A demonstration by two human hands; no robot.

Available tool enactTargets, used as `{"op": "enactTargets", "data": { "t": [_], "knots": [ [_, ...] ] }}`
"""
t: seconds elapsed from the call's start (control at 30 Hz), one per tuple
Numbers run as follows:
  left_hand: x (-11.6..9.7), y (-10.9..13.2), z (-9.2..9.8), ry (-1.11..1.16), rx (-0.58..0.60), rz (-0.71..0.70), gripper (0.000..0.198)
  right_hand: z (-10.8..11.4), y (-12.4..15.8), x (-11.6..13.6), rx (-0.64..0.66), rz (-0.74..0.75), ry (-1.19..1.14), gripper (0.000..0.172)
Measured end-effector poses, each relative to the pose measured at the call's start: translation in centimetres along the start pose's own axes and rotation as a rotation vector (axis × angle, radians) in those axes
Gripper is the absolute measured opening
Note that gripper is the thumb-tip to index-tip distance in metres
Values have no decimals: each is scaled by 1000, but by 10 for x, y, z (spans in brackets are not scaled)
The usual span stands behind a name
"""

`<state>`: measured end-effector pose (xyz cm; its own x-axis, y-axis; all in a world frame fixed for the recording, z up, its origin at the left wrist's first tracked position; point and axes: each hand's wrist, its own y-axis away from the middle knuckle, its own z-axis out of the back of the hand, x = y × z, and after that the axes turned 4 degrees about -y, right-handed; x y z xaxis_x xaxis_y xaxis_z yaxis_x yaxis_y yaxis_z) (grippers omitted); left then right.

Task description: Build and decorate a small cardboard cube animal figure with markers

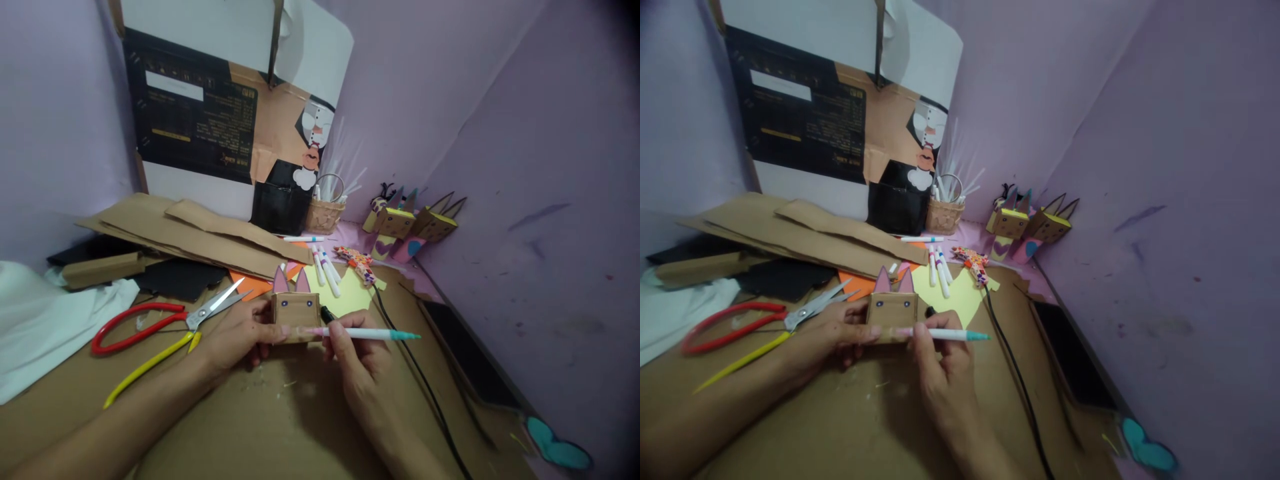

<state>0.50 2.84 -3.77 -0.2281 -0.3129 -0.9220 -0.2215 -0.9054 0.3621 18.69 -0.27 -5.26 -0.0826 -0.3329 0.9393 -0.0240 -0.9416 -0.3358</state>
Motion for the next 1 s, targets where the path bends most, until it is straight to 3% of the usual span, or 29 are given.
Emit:
{"op": "enactTargets", "data": {
  "t": [0.23, 1.0],
  "knots": [
    [-3, 2, -2, -25, 7, -3, 59, -1, 0, -2, 48, 91, 170, 16],
    [-3, 2, -2, -6, 20, 2, 59, -3, 2, -8, 91, 105, 185, 9]
  ]
}}
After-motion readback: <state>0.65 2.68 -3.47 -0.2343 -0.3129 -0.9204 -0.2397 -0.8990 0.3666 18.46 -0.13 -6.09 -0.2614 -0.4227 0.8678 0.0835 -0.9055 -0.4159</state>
